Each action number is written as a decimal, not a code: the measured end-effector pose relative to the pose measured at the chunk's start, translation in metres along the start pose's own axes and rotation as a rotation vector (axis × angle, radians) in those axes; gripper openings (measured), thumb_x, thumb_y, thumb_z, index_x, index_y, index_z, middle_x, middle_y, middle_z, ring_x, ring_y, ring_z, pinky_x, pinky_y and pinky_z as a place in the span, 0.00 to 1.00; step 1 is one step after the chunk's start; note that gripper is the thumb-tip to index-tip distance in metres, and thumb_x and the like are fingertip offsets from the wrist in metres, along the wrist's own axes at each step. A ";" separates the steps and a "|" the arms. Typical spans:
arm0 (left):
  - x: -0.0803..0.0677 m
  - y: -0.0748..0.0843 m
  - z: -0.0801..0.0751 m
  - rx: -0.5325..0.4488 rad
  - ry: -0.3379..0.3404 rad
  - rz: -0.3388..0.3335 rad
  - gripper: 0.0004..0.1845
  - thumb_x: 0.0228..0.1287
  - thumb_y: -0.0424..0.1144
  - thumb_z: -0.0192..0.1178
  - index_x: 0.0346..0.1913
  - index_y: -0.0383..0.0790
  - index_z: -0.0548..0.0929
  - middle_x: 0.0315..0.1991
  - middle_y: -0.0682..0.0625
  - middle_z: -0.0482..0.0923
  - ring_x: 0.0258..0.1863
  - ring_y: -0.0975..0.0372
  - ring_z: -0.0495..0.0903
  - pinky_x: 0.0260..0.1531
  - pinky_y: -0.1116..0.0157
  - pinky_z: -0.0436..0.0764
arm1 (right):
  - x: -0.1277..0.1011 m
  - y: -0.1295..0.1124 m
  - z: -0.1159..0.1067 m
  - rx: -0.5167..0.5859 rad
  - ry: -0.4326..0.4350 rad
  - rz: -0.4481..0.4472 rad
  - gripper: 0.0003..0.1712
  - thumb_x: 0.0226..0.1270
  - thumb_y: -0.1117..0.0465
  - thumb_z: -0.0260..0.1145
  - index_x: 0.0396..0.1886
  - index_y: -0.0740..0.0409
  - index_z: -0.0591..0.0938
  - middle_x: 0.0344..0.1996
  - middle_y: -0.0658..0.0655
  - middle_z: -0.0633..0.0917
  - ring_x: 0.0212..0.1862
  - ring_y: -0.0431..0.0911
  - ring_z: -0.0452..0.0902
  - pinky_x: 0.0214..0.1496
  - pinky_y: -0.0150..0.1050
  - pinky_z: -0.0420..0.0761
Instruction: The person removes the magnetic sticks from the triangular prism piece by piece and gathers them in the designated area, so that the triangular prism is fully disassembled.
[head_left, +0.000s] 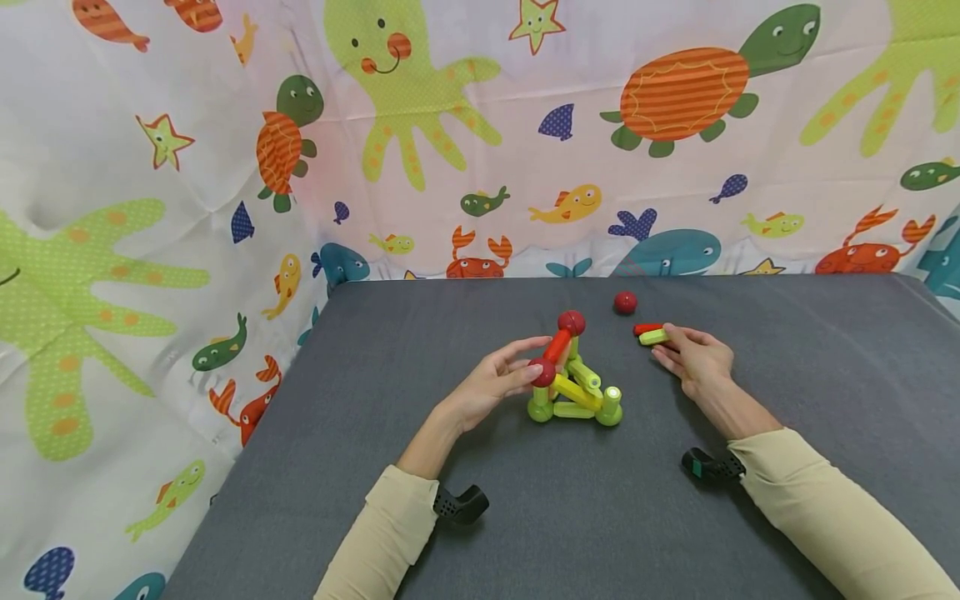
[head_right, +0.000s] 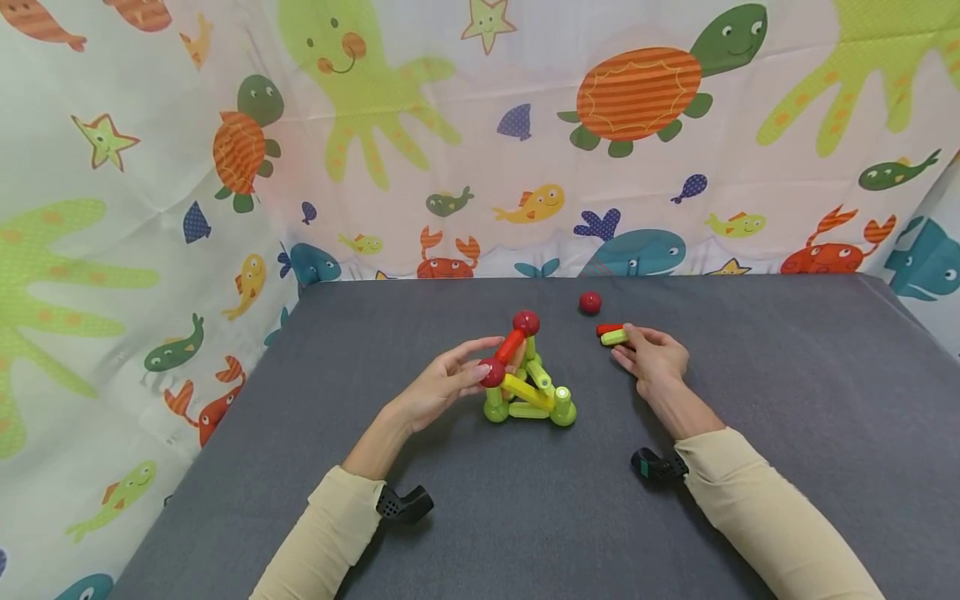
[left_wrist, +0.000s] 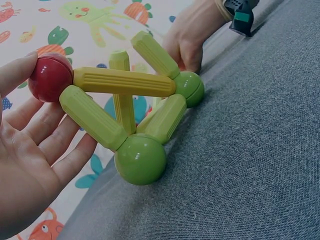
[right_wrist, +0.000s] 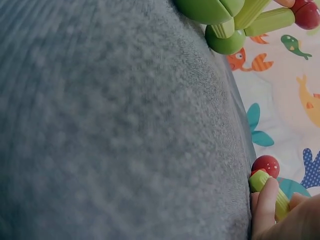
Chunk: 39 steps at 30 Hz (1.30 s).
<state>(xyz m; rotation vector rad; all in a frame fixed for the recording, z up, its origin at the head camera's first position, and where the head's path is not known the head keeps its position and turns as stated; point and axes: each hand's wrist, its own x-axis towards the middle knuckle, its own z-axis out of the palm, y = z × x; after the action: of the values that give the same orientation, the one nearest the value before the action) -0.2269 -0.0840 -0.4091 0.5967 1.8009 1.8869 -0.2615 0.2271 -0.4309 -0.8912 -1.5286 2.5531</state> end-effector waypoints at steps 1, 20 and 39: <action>0.000 0.000 0.000 -0.001 -0.001 0.000 0.25 0.71 0.35 0.53 0.70 0.41 0.65 0.60 0.40 0.72 0.53 0.57 0.76 0.57 0.55 0.71 | 0.000 0.000 0.000 -0.011 0.003 0.000 0.14 0.62 0.64 0.67 0.44 0.57 0.73 0.22 0.51 0.83 0.24 0.42 0.82 0.30 0.36 0.82; 0.001 -0.001 0.000 -0.014 -0.012 0.014 0.25 0.71 0.34 0.53 0.70 0.41 0.65 0.60 0.39 0.72 0.52 0.57 0.76 0.56 0.55 0.72 | -0.008 -0.007 -0.003 -0.224 -0.008 0.029 0.30 0.73 0.63 0.52 0.72 0.62 0.59 0.66 0.61 0.63 0.31 0.36 0.81 0.44 0.32 0.79; 0.000 0.000 0.001 -0.006 0.001 0.006 0.25 0.71 0.35 0.53 0.69 0.40 0.66 0.61 0.41 0.72 0.53 0.56 0.76 0.56 0.55 0.72 | -0.013 -0.008 -0.010 -0.169 -0.070 0.035 0.29 0.73 0.64 0.52 0.71 0.61 0.58 0.48 0.55 0.68 0.36 0.41 0.78 0.46 0.36 0.80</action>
<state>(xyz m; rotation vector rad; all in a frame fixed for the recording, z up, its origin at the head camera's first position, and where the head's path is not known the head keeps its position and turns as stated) -0.2266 -0.0832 -0.4089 0.6003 1.7947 1.8964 -0.2481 0.2356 -0.4220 -0.8590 -1.7874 2.5342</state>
